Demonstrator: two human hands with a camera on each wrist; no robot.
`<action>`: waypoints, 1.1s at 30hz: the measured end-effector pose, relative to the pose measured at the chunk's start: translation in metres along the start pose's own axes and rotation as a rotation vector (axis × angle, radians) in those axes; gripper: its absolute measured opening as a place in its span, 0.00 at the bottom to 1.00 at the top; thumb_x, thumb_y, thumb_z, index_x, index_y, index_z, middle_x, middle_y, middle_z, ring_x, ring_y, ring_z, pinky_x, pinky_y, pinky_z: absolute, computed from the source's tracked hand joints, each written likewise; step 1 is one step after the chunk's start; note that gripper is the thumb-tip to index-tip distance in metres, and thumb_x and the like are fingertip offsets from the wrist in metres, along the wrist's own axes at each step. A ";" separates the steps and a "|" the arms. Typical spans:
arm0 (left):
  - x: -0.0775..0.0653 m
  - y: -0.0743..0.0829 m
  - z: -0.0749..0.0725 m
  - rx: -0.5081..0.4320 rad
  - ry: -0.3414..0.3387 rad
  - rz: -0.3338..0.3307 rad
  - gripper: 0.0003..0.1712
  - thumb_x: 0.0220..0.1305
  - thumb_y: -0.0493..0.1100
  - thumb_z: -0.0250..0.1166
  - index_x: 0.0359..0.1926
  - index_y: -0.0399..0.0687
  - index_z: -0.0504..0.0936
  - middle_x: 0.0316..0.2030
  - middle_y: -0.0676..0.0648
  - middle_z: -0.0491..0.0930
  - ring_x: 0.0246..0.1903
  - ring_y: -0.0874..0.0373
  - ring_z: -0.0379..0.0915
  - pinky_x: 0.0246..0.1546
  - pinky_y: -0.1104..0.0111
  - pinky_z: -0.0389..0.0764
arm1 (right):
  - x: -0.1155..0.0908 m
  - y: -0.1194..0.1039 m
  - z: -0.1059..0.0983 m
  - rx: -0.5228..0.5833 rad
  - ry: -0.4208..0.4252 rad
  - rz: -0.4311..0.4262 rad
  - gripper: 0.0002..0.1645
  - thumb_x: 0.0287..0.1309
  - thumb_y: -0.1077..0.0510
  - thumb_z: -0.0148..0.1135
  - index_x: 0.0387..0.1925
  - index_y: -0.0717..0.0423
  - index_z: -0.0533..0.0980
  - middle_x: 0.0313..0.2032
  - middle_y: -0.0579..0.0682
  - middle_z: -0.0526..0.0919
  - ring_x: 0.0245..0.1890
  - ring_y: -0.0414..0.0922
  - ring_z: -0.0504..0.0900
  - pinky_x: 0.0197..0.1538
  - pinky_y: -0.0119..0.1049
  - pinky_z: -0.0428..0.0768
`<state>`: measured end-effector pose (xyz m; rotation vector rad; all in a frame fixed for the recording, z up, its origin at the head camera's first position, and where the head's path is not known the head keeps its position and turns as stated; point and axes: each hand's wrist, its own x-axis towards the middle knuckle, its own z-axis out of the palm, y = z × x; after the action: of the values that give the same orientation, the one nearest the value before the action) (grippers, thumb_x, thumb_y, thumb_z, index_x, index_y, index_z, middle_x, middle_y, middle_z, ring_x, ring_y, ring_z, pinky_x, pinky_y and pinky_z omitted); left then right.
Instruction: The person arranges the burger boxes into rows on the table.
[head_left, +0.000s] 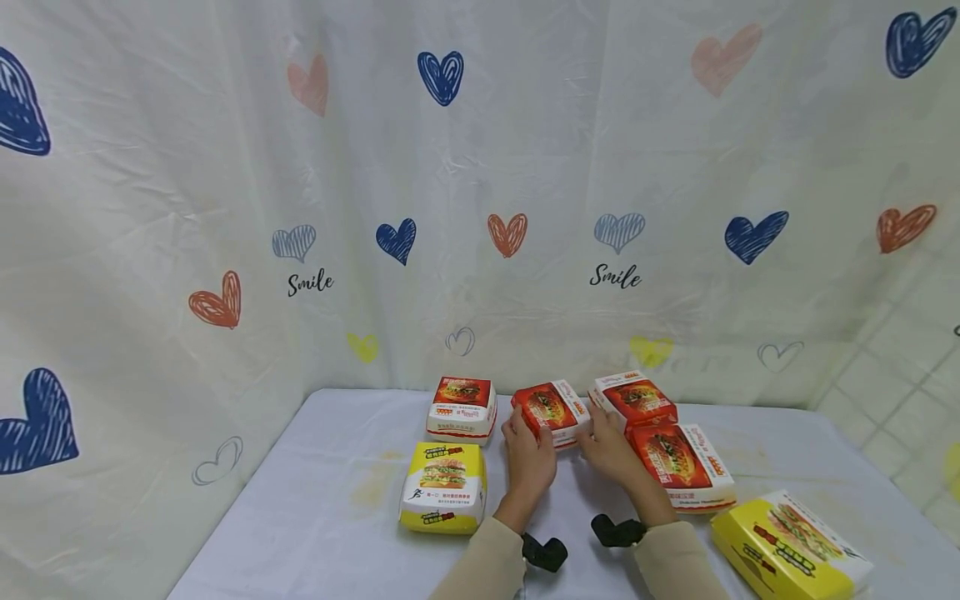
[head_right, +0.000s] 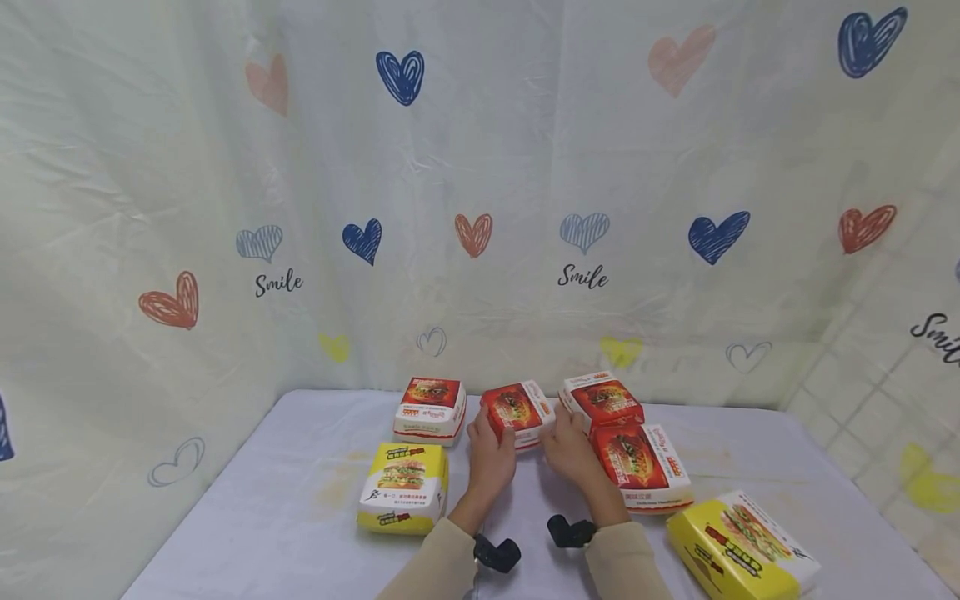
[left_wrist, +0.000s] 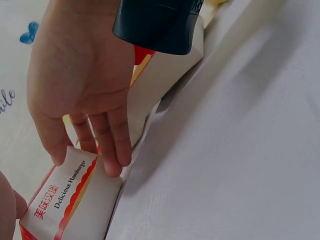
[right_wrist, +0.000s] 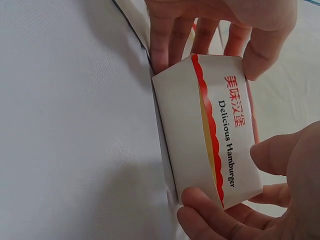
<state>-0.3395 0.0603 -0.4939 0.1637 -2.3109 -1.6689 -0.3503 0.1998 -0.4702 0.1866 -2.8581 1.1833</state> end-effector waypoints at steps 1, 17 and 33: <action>0.000 0.000 0.000 -0.001 -0.001 -0.001 0.35 0.74 0.44 0.59 0.76 0.41 0.59 0.65 0.35 0.64 0.63 0.40 0.69 0.66 0.44 0.73 | -0.001 0.000 0.000 -0.003 -0.002 0.008 0.41 0.72 0.57 0.51 0.77 0.72 0.50 0.65 0.77 0.56 0.59 0.67 0.67 0.62 0.65 0.72; 0.000 -0.001 -0.004 0.013 -0.003 -0.033 0.29 0.76 0.45 0.57 0.72 0.46 0.63 0.61 0.37 0.63 0.58 0.45 0.68 0.62 0.48 0.77 | -0.002 -0.001 0.001 -0.015 -0.007 0.062 0.39 0.75 0.52 0.52 0.75 0.71 0.53 0.69 0.74 0.57 0.62 0.66 0.68 0.66 0.68 0.69; -0.002 0.001 -0.005 0.011 0.011 -0.037 0.29 0.75 0.45 0.58 0.72 0.47 0.63 0.60 0.40 0.63 0.57 0.49 0.65 0.58 0.52 0.78 | -0.002 -0.002 0.003 0.028 0.006 0.055 0.30 0.76 0.51 0.48 0.65 0.71 0.58 0.62 0.71 0.65 0.58 0.62 0.68 0.62 0.62 0.72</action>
<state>-0.3357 0.0567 -0.4915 0.2192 -2.3225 -1.6692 -0.3480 0.1969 -0.4713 0.1057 -2.8604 1.2312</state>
